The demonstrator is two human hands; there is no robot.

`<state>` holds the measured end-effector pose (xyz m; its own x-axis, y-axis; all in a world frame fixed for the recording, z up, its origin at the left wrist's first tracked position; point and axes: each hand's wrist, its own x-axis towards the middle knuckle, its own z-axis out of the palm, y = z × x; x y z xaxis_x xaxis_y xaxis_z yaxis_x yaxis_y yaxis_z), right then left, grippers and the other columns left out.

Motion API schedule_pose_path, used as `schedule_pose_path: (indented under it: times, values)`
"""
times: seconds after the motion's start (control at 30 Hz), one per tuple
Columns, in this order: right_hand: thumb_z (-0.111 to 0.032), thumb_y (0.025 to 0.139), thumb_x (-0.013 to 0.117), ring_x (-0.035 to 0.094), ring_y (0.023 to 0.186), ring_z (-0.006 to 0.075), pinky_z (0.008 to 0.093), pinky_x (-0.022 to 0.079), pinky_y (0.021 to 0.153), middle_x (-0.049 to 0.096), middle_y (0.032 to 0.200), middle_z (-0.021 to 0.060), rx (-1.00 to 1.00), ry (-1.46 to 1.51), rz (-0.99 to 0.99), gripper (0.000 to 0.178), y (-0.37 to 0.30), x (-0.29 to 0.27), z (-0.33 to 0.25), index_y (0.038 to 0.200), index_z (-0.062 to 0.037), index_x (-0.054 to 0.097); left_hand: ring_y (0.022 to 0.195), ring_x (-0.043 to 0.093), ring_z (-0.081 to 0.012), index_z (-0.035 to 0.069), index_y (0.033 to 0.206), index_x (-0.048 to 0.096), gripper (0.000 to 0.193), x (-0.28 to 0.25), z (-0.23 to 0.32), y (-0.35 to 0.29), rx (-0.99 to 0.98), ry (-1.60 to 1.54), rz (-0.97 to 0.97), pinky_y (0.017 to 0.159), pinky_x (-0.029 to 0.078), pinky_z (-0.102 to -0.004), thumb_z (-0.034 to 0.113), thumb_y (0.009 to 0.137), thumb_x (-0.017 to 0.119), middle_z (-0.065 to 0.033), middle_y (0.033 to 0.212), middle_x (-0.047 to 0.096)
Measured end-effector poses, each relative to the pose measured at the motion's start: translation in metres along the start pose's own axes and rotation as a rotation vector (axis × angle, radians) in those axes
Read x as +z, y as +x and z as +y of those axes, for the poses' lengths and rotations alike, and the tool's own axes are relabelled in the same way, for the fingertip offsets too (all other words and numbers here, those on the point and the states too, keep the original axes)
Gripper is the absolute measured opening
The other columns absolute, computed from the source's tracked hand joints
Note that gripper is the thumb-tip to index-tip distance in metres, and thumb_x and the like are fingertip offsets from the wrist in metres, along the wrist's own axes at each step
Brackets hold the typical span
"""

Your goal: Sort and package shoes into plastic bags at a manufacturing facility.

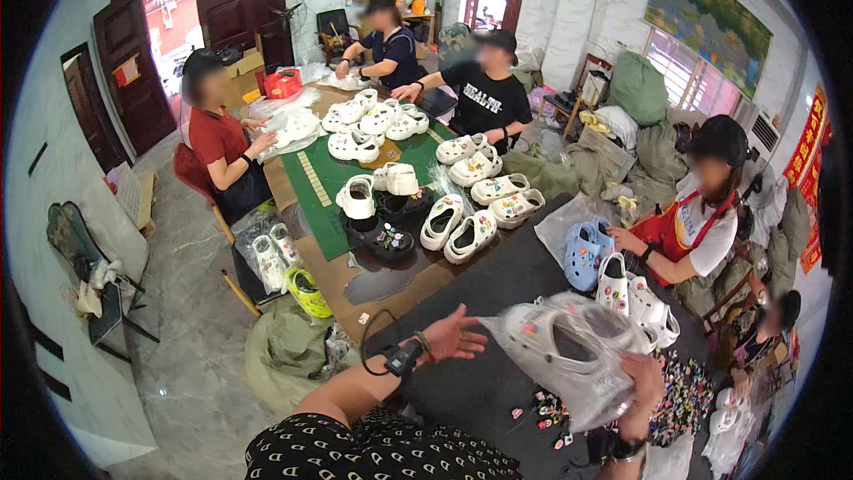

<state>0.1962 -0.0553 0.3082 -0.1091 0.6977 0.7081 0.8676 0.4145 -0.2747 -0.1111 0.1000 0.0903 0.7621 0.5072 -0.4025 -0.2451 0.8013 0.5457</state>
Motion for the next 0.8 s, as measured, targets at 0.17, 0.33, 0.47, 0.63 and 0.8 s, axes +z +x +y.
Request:
schedule_pose_path:
  times: [0.17, 0.33, 0.47, 0.63, 0.8]
  values:
    - [-0.009, 0.069, 0.057, 0.062, 0.091, 0.0294, 0.0378, 0.047, 0.076, 0.066, 0.095, 0.0115, -0.114, 0.161, -0.289, 0.018, -0.022, 0.076, 0.004, 0.085, -0.0031, 0.061, 0.118, 0.046, -0.0346, 0.008, 0.143, 0.022, 0.085, -0.029, 0.011, -0.034, 0.14, -0.108, 0.245, 0.098, 0.035, -0.0504, 0.07, 0.085, 0.034, -0.0199, 0.128, 0.047]
    - [-0.004, 0.068, 0.055, 0.059, 0.098, 0.0291, 0.039, 0.044, 0.079, 0.064, 0.098, 0.01, -0.097, 0.27, -0.67, 0.025, -0.108, 0.138, 0.023, 0.093, -0.0055, 0.058, 0.113, 0.05, -0.0312, 0.007, 0.142, 0.025, 0.074, -0.1, -0.023, -0.046, -0.052, 0.415, 0.577, 0.098, 0.035, -0.0469, 0.057, 0.09, 0.042, -0.014, 0.127, 0.051]
    - [-0.004, 0.068, 0.055, 0.054, 0.106, 0.0306, 0.0426, 0.039, 0.085, 0.062, 0.099, 0.0091, 0.031, 0.178, -0.699, 0.024, -0.146, 0.141, 0.026, 0.092, -0.0083, 0.059, 0.109, 0.053, -0.0267, 0.005, 0.138, 0.033, 0.072, -0.09, -0.02, -0.032, -0.081, 0.479, 0.641, 0.096, 0.038, -0.0403, 0.056, 0.088, 0.048, -0.0113, 0.12, 0.055]
    - [-0.007, 0.067, 0.068, 0.046, 0.116, 0.0324, 0.0463, 0.034, 0.093, 0.057, 0.115, 0.0099, 0.219, -0.025, -0.477, 0.026, -0.147, 0.131, 0.01, 0.092, -0.007, 0.06, 0.108, 0.055, -0.026, -0.003, 0.128, 0.044, 0.075, -0.103, -0.01, 0.009, 0.124, 1.071, 0.698, 0.091, 0.041, -0.0315, 0.057, 0.084, 0.054, -0.0171, 0.117, 0.058]
    - [-0.022, 0.078, 0.071, 0.057, 0.084, 0.0246, 0.0372, 0.044, 0.069, 0.059, 0.097, 0.0146, 0.908, -0.141, -0.157, 0.023, -0.186, 0.139, 0.017, 0.08, -0.0038, 0.057, 0.112, 0.053, -0.032, 0.0, 0.133, 0.041, 0.079, -0.087, -0.009, 0.042, -0.021, 1.248, 0.737, 0.094, 0.04, -0.0367, 0.06, 0.083, 0.05, -0.0216, 0.122, 0.054]
